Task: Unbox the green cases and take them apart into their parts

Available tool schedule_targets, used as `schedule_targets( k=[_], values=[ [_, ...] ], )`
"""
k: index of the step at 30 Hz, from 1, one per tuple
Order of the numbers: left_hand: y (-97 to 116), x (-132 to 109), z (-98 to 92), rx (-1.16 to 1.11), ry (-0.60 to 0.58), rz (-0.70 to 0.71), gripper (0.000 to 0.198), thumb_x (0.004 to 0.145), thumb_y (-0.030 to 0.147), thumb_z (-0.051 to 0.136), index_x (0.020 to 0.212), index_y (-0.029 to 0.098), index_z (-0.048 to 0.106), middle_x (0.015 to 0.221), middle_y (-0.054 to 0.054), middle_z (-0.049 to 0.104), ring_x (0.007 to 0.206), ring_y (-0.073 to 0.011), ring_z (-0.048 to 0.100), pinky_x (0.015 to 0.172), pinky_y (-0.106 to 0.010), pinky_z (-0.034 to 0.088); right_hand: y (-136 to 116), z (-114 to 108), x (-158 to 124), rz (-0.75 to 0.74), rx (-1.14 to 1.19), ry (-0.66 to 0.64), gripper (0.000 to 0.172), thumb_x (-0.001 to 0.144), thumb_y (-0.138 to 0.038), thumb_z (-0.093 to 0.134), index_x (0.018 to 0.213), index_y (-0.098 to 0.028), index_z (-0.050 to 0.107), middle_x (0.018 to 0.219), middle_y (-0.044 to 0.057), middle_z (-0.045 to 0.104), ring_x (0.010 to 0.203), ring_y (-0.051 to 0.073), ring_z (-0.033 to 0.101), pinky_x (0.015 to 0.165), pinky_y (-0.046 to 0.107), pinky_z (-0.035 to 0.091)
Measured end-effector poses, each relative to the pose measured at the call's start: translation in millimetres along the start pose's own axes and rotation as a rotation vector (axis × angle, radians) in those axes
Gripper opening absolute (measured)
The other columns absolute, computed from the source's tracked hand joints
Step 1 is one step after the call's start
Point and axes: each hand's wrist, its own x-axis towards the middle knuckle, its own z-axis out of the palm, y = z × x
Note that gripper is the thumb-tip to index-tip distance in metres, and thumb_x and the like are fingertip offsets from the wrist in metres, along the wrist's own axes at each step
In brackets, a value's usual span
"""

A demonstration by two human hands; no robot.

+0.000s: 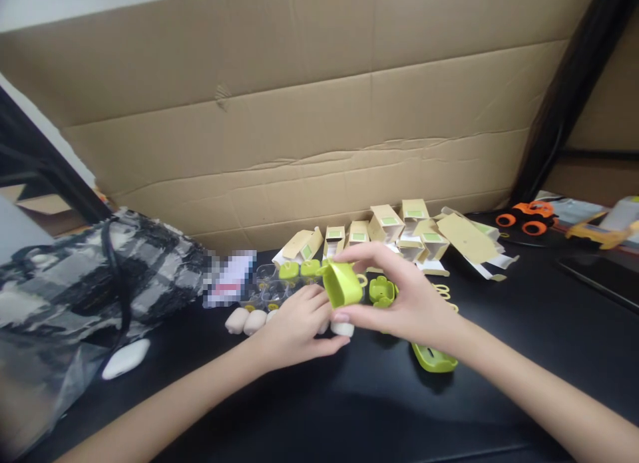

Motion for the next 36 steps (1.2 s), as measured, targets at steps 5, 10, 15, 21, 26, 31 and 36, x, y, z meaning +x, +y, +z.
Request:
schedule_targets(
  k=[5,10,15,21,26,31,36],
  values=[
    [-8,-2,13.0,0.097,0.028,-0.009,0.028,0.091,0.037,0.05,0.102,0.014,0.062,0.095,-0.011,0.066,0.085,-0.0266,0.057,0.075,-0.04,0.048,-2,5,-3,0.013,-0.029,-0.077,0.047,0.076,-0.033,0.075,0.116,-0.029,0.052,0.106,0.001,0.061,0.098,0.019,0.06,0.083,0.028,0.051],
    [-6,-3,23.1,0.11,0.036,-0.017,0.027,0.093,0.037,0.048,0.105,0.016,0.06,0.094,-0.009,0.065,0.083,-0.0242,0.057,0.074,-0.037,0.047,0,3,-2,0.008,-0.034,-0.041,0.047,0.076,-0.032,0.074,0.118,-0.029,0.052,0.109,0.002,0.06,0.1,0.019,0.059,0.088,0.03,0.05],
    [-2,-4,13.0,0.074,0.075,-0.053,0.032,0.093,0.04,0.047,0.106,0.014,0.06,0.097,-0.012,0.065,0.086,-0.0258,0.058,0.074,-0.037,0.046,1,0,-2,0.028,-0.057,-0.025,0.047,0.077,-0.033,0.074,0.119,-0.029,0.052,0.11,0.003,0.06,0.099,0.02,0.059,0.084,0.03,0.052],
    [19,-23,-20.2,-0.624,0.197,-0.342,0.022,0.094,0.026,0.043,0.085,0.016,0.06,0.078,-0.005,0.062,0.07,-0.0161,0.056,0.067,-0.028,0.045,-1,9,-7,0.072,-0.069,-0.064,0.047,0.077,-0.032,0.073,0.118,-0.026,0.052,0.109,0.005,0.061,0.101,0.023,0.06,0.083,0.033,0.052],
    [39,-37,-13.8,-1.305,0.272,-0.812,0.019,0.082,0.035,0.064,0.077,0.018,0.059,0.075,0.0,0.061,0.071,-0.0145,0.058,0.066,-0.025,0.046,-14,30,-16,0.138,0.067,-0.319,0.045,0.079,-0.03,0.072,0.118,-0.026,0.05,0.113,0.004,0.061,0.106,0.02,0.058,0.091,0.031,0.049],
    [42,-45,-5.5,-1.67,0.389,-0.992,0.032,0.068,0.032,0.08,0.076,0.019,0.053,0.072,0.004,0.065,0.061,-0.0096,0.057,0.061,-0.021,0.046,-22,45,-24,0.217,0.143,-0.462,0.038,0.081,-0.028,0.07,0.115,-0.026,0.053,0.116,0.004,0.06,0.112,0.02,0.056,0.096,0.032,0.046],
    [41,-51,1.2,-1.706,0.348,-0.987,0.025,0.066,0.029,0.082,0.076,0.016,0.063,0.074,0.0,0.069,0.073,-0.0123,0.061,0.072,-0.023,0.048,-17,50,-32,0.2,0.08,-0.38,0.04,0.083,-0.023,0.067,0.118,-0.026,0.048,0.121,0.007,0.058,0.119,0.021,0.052,0.1,0.036,0.045]
  ],
)
